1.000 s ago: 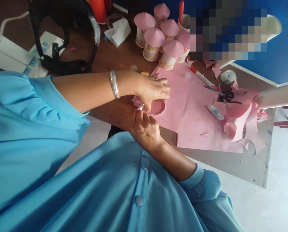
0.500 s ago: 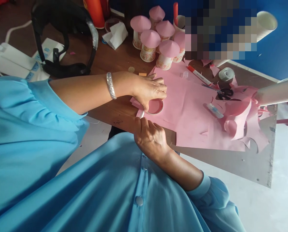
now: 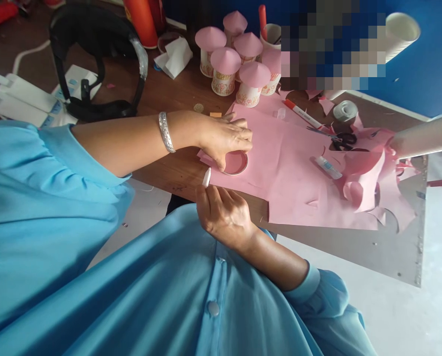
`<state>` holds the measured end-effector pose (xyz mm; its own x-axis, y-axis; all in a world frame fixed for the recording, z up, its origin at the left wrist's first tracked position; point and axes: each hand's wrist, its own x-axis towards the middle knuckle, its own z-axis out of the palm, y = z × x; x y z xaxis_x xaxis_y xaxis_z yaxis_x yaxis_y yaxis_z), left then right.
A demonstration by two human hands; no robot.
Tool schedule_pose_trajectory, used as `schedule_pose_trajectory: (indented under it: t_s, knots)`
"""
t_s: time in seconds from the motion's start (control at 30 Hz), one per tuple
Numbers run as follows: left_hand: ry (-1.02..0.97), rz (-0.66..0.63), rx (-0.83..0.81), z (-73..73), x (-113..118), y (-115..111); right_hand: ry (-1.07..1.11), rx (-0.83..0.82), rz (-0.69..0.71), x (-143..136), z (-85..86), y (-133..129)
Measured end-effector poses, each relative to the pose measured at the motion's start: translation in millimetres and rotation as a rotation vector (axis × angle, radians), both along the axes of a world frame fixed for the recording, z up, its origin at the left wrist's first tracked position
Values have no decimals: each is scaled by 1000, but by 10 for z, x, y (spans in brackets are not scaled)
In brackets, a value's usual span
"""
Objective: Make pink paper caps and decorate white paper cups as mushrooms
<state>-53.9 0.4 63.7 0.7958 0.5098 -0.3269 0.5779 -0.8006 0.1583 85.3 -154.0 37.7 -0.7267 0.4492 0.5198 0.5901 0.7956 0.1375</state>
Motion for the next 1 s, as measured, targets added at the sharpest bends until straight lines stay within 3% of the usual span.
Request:
schedule_pose_trajectory:
  t_s: [0.2, 0.33, 0.5, 0.6, 0.7, 0.8, 1.0]
  knots:
    - [-73, -18, -7, -114, -55, 36, 131, -196, 209, 179, 38, -65]
    - [-144, 20, -49, -186, -123, 32, 231, -390, 328, 469, 203, -66]
    - [-274, 101, -71, -116, -237, 88, 370, -437, 292, 793, 502, 63]
    - [-378, 144, -52, -13, -363, 172, 491, -476, 205, 922, 574, 205]
    - [-392, 200, -12, 27, -513, 232, 708, -560, 59, 995, 510, 371]
    - [-303, 221, -6, -22, -619, 207, 938, -713, -65, 1019, 376, 541]
    - [-267, 254, 33, -128, -566, 16, 1202, -1044, 28, 1028, 191, 923]
